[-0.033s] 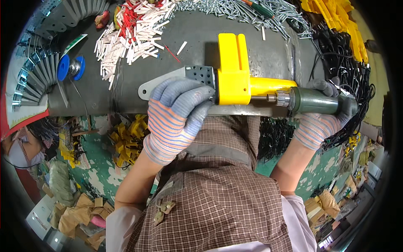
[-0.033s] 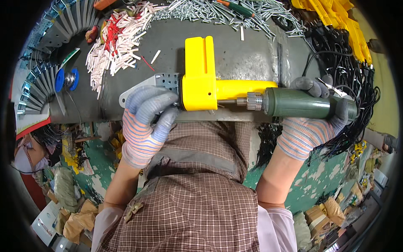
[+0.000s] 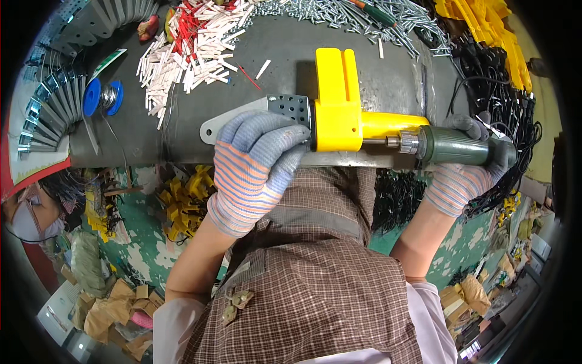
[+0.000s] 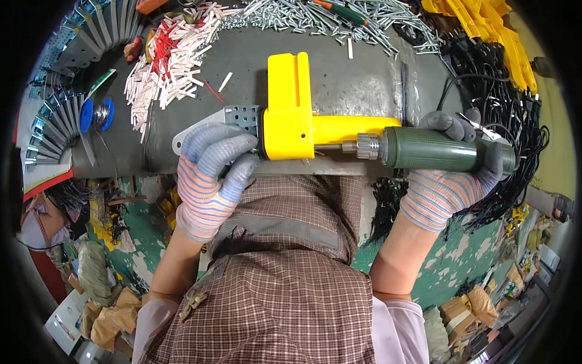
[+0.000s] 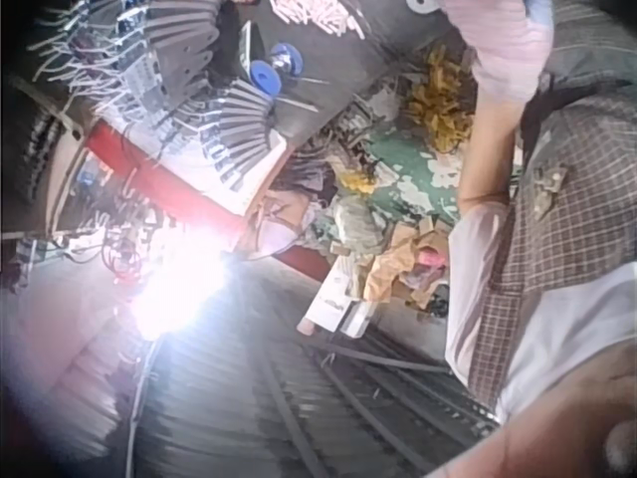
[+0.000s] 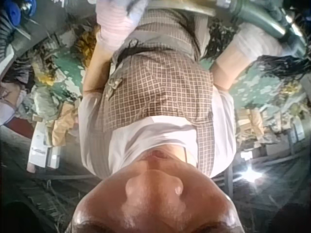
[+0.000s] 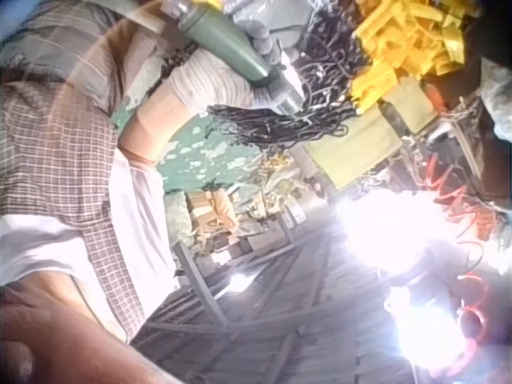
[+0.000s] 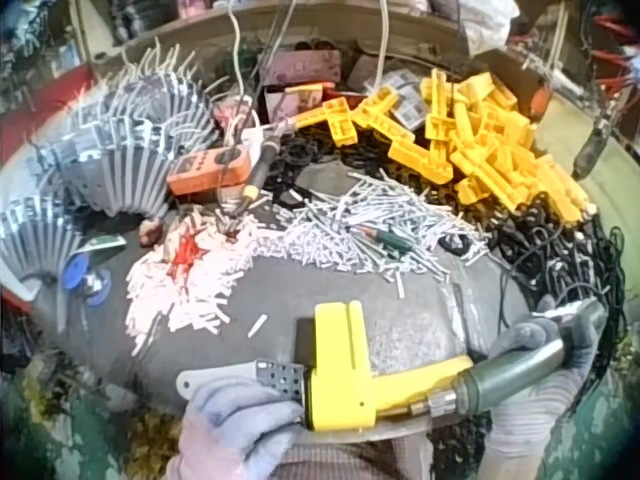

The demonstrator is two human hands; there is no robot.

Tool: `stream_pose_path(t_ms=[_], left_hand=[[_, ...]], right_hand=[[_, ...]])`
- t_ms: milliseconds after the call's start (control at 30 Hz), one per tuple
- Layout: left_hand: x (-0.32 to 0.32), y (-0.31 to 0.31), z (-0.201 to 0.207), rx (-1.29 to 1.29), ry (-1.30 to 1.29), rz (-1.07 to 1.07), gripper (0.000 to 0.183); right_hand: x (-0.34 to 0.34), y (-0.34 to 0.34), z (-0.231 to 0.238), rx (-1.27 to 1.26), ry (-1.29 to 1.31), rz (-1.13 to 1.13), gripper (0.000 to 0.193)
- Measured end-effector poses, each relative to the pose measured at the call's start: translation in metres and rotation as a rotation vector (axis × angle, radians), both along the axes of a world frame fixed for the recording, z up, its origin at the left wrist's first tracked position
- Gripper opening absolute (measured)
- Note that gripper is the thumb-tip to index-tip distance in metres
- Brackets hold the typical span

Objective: The person assembles a yellow plastic handle component by soldering its internal wires with a soldering iron and fastening it with an electric screwdriver.

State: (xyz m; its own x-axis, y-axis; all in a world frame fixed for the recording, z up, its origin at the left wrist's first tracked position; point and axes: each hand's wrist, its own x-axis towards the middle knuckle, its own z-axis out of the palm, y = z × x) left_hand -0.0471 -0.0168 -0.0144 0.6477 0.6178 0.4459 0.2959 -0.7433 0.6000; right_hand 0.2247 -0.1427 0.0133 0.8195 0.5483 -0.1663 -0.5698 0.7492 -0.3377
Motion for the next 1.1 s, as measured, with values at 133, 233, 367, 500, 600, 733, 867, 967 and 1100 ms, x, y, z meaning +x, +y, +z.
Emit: stream_pose_path(t_ms=[133, 233, 367, 500, 600, 733, 867, 967, 1100], left_hand=[[0.002, 0.002, 0.000, 0.015, 0.051, -0.011, 0.025], [0.005, -0.005, -0.001, 0.139, 0.069, 0.050, 0.029], [0.008, -0.010, -0.009, 0.237, 0.098, 0.079, 0.033], [0.008, -0.009, -0.012, 0.296, 0.158, 0.077, 0.035], [0.009, -0.011, -0.009, 0.311, 0.199, 0.092, 0.034], [0.008, -0.011, -0.006, 0.295, 0.237, 0.107, 0.034], [0.004, -0.007, -0.008, 0.232, 0.156, 0.078, 0.033], [0.004, -0.005, -0.007, 0.124, 0.040, 0.048, 0.030], [0.004, -0.005, -0.004, 0.056, 0.052, 0.043, 0.026]], right_hand=[[-0.003, 0.003, 0.003, -0.021, -0.008, -0.001, 0.048], [0.000, 0.002, -0.001, 0.043, -0.026, 0.033, 0.047], [-0.001, 0.002, 0.002, -0.006, -0.020, 0.024, 0.047], [-0.007, 0.004, 0.006, -0.017, -0.012, -0.008, 0.047], [-0.007, 0.003, 0.006, -0.009, -0.009, -0.008, 0.047], [-0.004, 0.002, 0.003, 0.030, -0.016, 0.023, 0.047], [-0.006, 0.003, 0.003, 0.002, -0.022, 0.013, 0.048], [-0.008, 0.003, 0.004, -0.004, -0.019, 0.018, 0.047], [-0.008, 0.003, 0.004, -0.006, -0.001, 0.007, 0.048]])
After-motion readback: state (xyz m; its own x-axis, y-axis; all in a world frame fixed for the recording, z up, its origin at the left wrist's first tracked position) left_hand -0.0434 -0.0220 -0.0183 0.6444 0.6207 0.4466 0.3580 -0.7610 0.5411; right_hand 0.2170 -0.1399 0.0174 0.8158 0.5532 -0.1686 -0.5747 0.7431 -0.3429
